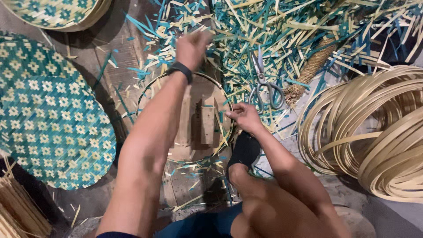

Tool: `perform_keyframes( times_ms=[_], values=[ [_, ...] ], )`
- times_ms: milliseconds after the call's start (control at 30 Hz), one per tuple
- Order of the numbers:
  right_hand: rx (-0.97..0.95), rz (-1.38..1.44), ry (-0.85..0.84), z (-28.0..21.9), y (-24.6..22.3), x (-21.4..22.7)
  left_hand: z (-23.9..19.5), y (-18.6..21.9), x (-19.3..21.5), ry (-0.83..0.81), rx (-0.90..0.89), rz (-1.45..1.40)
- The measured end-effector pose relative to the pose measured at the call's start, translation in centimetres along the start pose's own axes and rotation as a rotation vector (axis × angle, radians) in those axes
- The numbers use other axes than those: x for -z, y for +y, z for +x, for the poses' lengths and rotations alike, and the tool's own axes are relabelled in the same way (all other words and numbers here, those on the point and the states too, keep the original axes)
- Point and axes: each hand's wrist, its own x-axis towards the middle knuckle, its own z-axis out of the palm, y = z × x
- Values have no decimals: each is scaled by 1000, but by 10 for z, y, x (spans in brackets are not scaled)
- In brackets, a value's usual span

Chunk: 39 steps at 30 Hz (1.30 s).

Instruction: The person trims the excess woven material around the edge of a round basket using scissors. They repeatedly flip the basket, cut the protruding strips, and stack the finished baskets.

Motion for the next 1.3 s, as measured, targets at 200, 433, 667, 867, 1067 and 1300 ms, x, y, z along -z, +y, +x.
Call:
perform_keyframes(
  times_ms=[200,433,667,867,1067,1300],
  values=[
    [-129,161,11,6,9,9,-18,-31,32,-453,165,231],
    [20,24,59,17,31,2,-44,-47,11,-272,44,291],
    [305,-224,228,-10,-4,-6,-67,-50,13,-19,-261,285],
    [243,-756,-90,-68,-15,5,-77,-121,103,-153,517,359],
    [294,-107,135,-38,4,54,-152,-204,145,-133,582,-53],
    [31,-66,-52,-47,16,9,-159,-210,134,27,630,68]
  ],
)
